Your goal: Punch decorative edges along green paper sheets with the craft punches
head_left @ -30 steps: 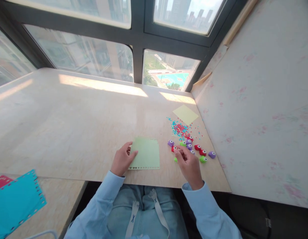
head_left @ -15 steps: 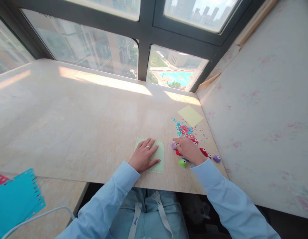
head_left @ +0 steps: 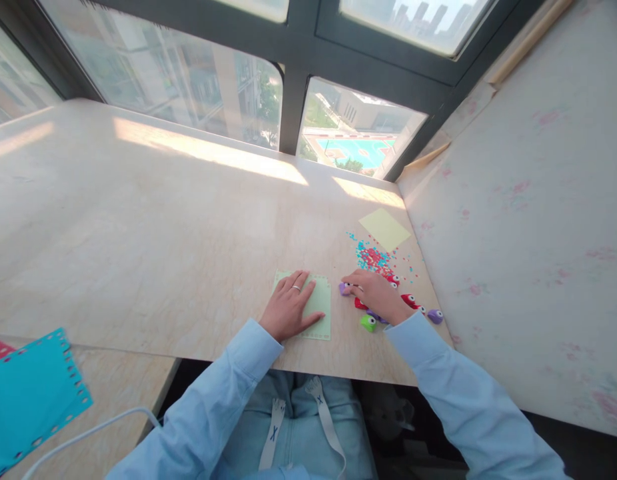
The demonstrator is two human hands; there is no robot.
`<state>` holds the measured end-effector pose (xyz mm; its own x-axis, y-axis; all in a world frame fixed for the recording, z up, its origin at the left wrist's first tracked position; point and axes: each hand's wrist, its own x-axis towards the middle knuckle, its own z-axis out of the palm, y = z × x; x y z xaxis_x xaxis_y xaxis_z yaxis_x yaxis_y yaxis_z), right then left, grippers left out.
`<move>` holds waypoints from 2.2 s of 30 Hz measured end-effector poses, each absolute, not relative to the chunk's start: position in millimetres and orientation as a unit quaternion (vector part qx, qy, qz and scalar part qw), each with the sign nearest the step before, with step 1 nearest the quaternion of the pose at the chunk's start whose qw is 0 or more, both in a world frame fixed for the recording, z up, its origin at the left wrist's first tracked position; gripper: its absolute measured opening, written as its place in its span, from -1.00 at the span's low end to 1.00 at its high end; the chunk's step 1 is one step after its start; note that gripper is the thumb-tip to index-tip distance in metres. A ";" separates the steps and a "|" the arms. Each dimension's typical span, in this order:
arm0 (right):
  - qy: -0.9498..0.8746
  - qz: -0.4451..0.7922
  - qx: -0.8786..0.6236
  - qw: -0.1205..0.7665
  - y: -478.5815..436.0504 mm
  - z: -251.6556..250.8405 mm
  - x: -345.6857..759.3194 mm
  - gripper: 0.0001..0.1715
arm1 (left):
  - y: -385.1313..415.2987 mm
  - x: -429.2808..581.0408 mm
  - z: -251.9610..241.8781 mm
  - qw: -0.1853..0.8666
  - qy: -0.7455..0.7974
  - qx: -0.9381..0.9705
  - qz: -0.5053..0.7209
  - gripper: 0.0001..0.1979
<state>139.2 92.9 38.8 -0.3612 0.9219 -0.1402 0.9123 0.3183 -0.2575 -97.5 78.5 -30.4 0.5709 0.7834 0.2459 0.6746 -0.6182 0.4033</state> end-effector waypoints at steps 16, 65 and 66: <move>-0.823 0.177 -0.527 0.116 89.7 27.0 137.6 -0.72 | 77.8 -97.4 -26.6 0.116 0.404 0.878 0.230 -0.40; -0.787 0.194 -0.554 0.190 74.5 25.9 111.8 -0.82 | 76.9 -99.0 -18.8 0.161 0.415 0.872 0.203 -0.43; -0.787 0.193 -0.554 0.190 74.1 26.3 111.7 -0.81 | 77.0 -99.1 -18.5 0.164 0.415 0.871 0.204 -0.44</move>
<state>111.7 74.1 26.3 -0.3138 0.9457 0.0849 0.7993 0.3114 -0.5139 -99.1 77.0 -18.5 0.5713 0.7908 0.2195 0.6566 -0.6009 0.4558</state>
